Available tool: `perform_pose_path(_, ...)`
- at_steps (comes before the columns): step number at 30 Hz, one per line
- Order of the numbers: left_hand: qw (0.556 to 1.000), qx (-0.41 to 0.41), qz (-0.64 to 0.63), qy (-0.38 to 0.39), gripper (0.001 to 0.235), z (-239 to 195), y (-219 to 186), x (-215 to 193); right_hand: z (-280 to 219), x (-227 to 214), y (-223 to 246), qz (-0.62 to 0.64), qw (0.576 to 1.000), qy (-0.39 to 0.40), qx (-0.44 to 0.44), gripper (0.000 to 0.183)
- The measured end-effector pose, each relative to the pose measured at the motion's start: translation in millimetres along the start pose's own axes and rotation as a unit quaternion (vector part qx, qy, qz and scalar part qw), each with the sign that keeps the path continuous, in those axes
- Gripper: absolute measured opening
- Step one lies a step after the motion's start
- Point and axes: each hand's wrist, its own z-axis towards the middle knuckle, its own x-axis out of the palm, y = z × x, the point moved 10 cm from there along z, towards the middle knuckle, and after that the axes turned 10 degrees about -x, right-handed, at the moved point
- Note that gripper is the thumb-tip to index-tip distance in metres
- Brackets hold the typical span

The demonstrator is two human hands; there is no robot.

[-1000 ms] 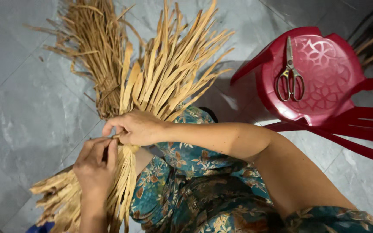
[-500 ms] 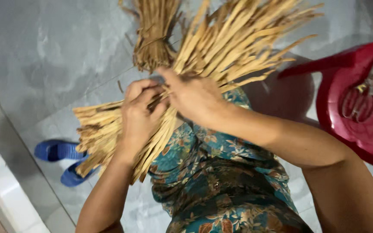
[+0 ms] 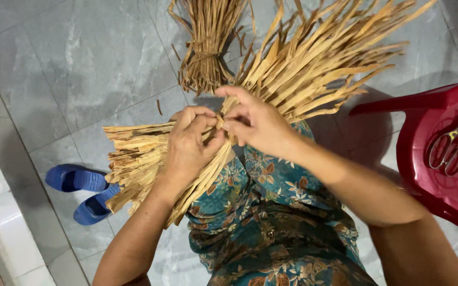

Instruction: The person sits on a tiled floor and uses scissors to trim long dried plant strips into shorter pieces. They repeatedly pick up strips, cut them, and place the cut pieces into a growing pile. At the end, they gather the trimmed pieces into a bundle and tie it with a thin strip.

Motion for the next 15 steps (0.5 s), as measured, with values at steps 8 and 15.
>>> perform_pose_path(8,0.999,0.034,-0.003,-0.024,0.021,-7.1,0.6,3.3,-31.1,-11.3,14.9,0.042,0.978,-0.157,-0.134,0.057)
perform_pose_path(15,0.999,0.018,-0.016,-0.027,0.018,-10.3,7.5,0.0,-46.1,-25.2,48.9,-0.35,0.901,-0.127,-0.222,0.049)
